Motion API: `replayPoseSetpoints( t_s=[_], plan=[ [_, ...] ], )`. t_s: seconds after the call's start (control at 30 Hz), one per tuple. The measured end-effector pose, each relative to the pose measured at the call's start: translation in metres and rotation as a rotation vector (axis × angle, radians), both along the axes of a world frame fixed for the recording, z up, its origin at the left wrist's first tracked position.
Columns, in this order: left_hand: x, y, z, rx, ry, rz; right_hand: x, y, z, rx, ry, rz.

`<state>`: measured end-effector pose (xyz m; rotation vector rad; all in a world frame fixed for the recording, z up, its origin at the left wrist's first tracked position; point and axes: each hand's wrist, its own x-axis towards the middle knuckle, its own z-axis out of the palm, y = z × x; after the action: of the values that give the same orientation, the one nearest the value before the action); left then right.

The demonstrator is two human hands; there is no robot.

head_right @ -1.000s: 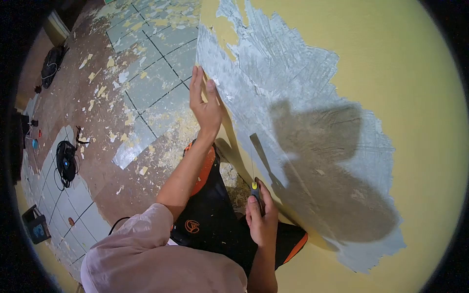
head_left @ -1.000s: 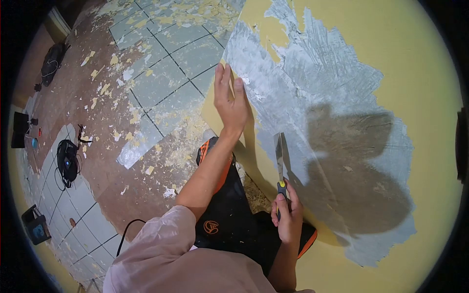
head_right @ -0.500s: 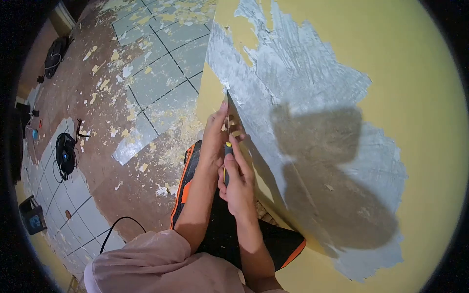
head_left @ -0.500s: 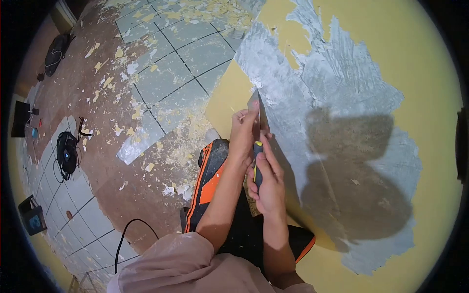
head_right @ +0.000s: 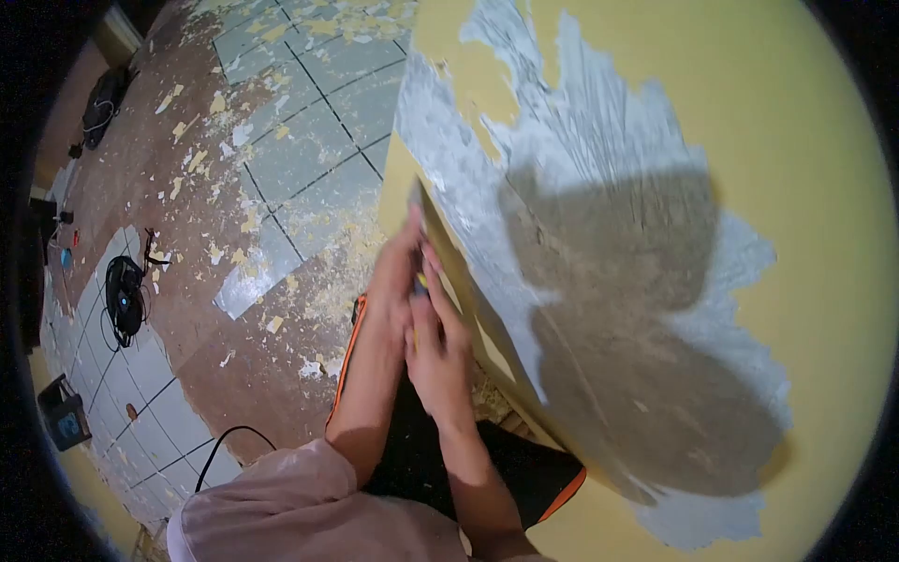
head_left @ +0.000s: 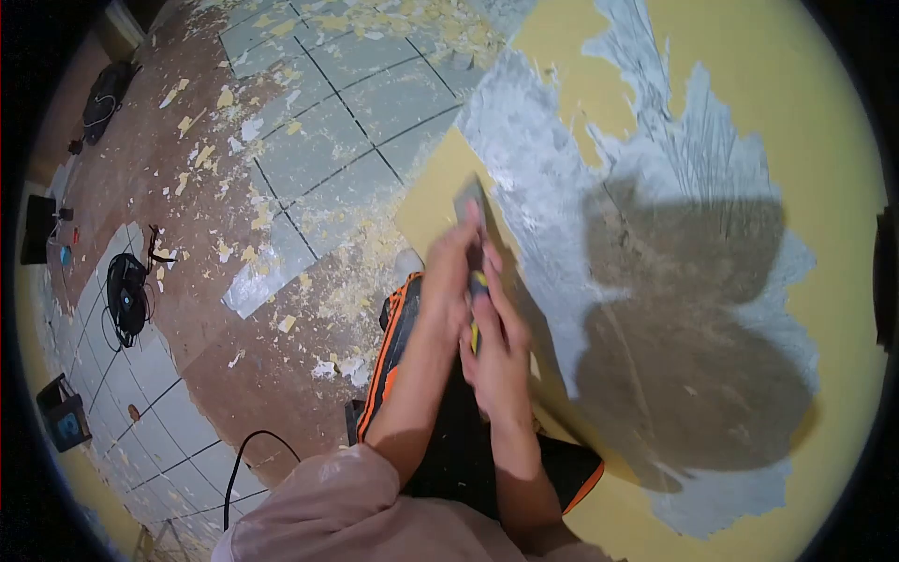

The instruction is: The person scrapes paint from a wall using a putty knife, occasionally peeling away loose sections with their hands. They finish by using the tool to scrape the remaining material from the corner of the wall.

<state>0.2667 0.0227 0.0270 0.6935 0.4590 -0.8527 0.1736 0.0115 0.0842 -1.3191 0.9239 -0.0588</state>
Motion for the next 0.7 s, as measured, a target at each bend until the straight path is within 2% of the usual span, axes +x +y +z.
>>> replayPoseSetpoints(
  t_s=[0.03,0.07,0.1,0.13,0.23,0.27,0.3,0.4,0.47,0.5,0.57,0.6,0.7],
  plan=[
    [0.011,-0.001,-0.002,-0.061,0.035,0.057,-0.005,0.003,-0.009,0.0,0.001,-0.012],
    [0.01,0.008,-0.003,-0.036,0.003,-0.06,-0.008,0.007,-0.019,-0.176,-0.044,0.047],
    [0.003,0.01,-0.001,-0.039,-0.014,-0.054,-0.008,0.013,-0.023,-0.354,-0.091,0.11],
    [-0.009,0.009,0.0,-0.008,-0.036,-0.104,-0.012,0.03,-0.01,-0.17,-0.126,-0.111],
    [-0.016,0.002,-0.002,0.015,-0.062,-0.117,-0.019,0.014,-0.009,-0.243,-0.133,-0.035],
    [-0.006,0.003,-0.003,-0.01,-0.039,-0.096,-0.013,0.015,-0.011,-0.165,-0.038,-0.016],
    [-0.002,0.005,-0.003,-0.032,-0.019,-0.075,-0.014,0.019,-0.025,-0.26,-0.112,-0.003],
    [-0.016,0.004,0.004,-0.016,-0.041,-0.068,-0.021,0.017,-0.023,-0.216,-0.13,-0.043],
    [-0.012,0.0,0.009,0.105,-0.096,-0.091,-0.02,0.007,-0.025,-0.435,-0.168,0.067],
    [0.0,-0.001,0.003,0.11,-0.147,-0.056,-0.021,0.006,-0.029,-0.433,-0.15,0.063],
    [0.021,-0.001,0.002,0.086,-0.02,0.022,0.017,0.008,-0.015,-0.213,-0.179,0.026],
    [0.018,0.007,0.007,0.063,-0.069,-0.072,0.009,0.011,-0.017,-0.311,-0.167,0.063],
    [-0.009,0.002,0.01,0.035,-0.075,-0.111,-0.02,0.021,-0.017,-0.291,-0.162,-0.01]
  ],
)
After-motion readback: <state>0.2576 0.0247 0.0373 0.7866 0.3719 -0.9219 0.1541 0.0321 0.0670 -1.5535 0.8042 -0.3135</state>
